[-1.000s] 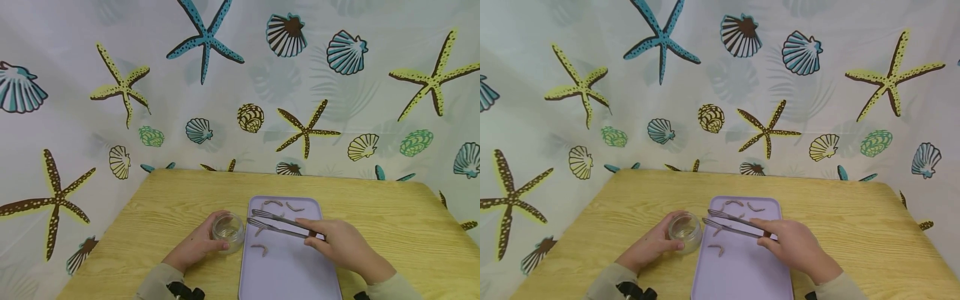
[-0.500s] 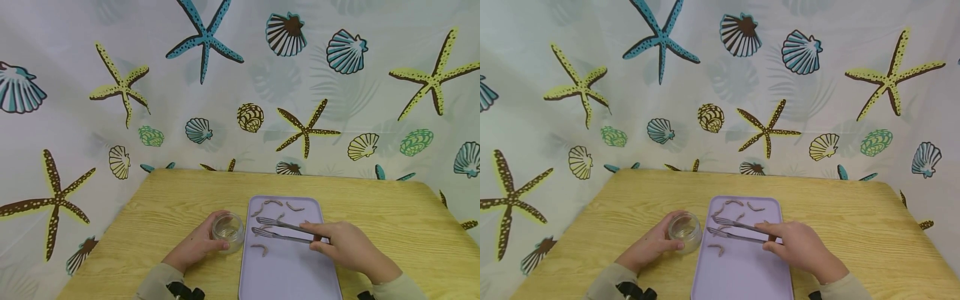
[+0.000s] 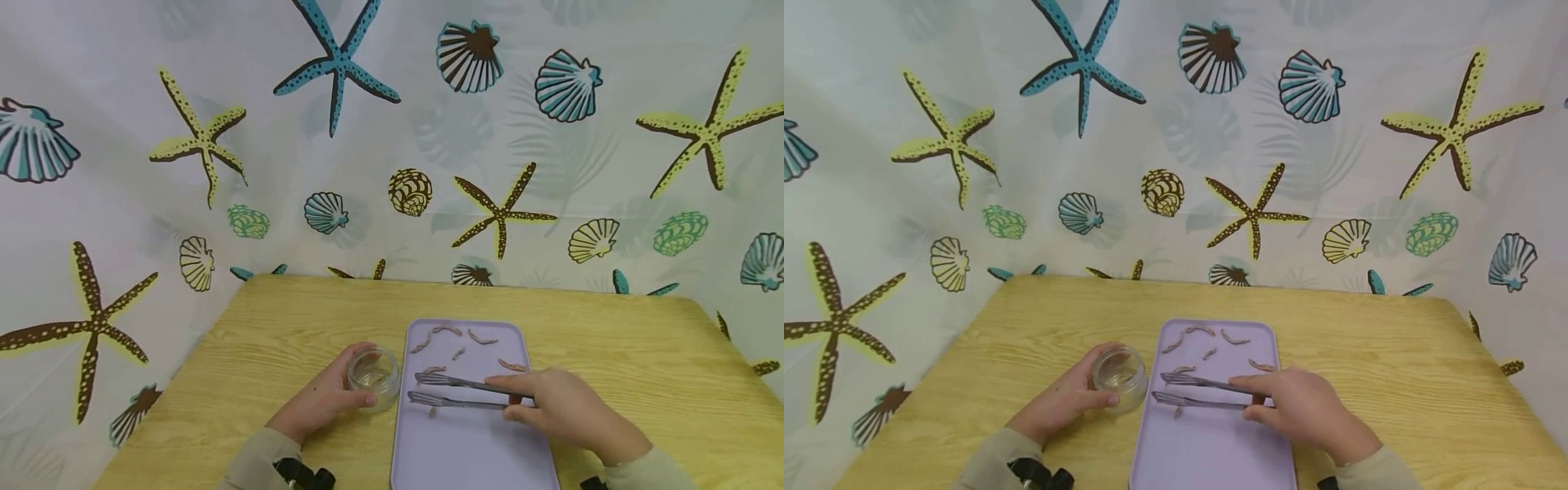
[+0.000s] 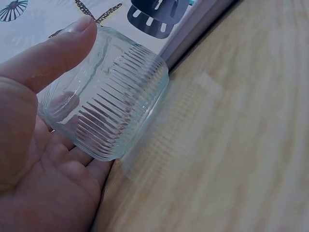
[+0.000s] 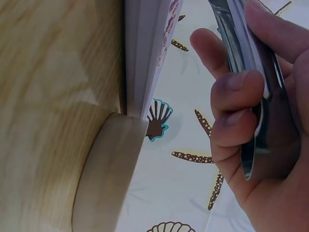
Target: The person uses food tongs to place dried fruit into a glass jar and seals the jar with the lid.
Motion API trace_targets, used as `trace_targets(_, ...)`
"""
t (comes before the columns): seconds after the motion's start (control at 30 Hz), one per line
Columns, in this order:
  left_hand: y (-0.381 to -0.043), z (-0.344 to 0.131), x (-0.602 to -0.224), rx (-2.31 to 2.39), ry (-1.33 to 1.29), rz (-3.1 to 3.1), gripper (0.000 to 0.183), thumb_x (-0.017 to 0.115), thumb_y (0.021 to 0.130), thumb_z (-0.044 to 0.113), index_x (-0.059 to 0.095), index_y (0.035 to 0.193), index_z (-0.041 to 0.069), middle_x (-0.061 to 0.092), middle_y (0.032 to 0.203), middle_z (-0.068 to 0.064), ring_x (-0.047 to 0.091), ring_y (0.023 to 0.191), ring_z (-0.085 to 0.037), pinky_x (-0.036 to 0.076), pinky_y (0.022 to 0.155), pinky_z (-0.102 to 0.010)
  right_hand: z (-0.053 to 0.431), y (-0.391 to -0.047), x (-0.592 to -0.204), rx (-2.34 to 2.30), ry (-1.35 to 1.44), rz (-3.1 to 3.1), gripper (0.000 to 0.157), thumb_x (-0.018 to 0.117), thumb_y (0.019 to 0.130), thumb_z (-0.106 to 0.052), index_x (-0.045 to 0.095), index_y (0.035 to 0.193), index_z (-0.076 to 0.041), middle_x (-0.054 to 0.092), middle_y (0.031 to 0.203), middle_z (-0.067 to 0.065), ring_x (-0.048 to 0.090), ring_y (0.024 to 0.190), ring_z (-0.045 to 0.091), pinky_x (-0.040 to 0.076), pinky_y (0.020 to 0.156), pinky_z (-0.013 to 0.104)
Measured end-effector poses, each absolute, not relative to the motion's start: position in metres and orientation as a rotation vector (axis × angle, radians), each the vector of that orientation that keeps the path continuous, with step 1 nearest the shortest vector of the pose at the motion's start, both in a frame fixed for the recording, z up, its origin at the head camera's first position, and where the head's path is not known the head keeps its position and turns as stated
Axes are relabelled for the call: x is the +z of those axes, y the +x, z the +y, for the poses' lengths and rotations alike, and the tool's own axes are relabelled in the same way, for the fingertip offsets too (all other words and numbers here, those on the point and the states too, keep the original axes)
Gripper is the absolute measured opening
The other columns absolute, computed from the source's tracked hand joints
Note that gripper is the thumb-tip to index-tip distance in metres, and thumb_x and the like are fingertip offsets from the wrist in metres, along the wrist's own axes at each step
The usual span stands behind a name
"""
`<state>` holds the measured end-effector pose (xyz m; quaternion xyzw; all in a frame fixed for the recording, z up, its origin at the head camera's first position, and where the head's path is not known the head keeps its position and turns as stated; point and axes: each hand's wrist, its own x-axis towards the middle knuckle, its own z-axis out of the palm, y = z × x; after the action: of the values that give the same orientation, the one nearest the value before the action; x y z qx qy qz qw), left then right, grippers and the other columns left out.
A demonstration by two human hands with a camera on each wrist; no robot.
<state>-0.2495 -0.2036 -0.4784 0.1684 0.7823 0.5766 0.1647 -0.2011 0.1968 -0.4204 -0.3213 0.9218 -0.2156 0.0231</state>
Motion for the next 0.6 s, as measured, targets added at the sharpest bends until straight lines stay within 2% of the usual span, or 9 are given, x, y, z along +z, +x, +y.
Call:
trace_targets(0.17,-0.2501,-0.2026,-0.4798,1.638,0.479,2.239,0.083,0.082,0.087,0.029,0.034,0.153,0.021,0.044,0.155,-0.004,0.037,0.143,-0.025,0.021,0.116,-0.05,0.1955,-0.1997,-0.4219,-0.607,-1.004,2.87,0.044,0.072,0.093,-0.038,0.066,0.136,-0.027,0.061,0.086,-0.031,0.05,0.068,-0.002,0.04,0.061,0.027)
trace_targets(0.6,-0.2504,-0.2017,-0.4787,1.631,0.49,2.247,0.083,0.082,0.087,0.028,0.032,0.153,0.018,0.043,0.155,-0.005,0.038,0.142,-0.026,0.022,0.116,-0.05,0.195,-0.1992,-0.4213,-0.575,-0.979,2.867,0.041,0.071,0.094,-0.039,0.068,0.134,-0.031,0.067,0.087,-0.032,0.05,0.063,-0.003,0.04,0.058,0.027)
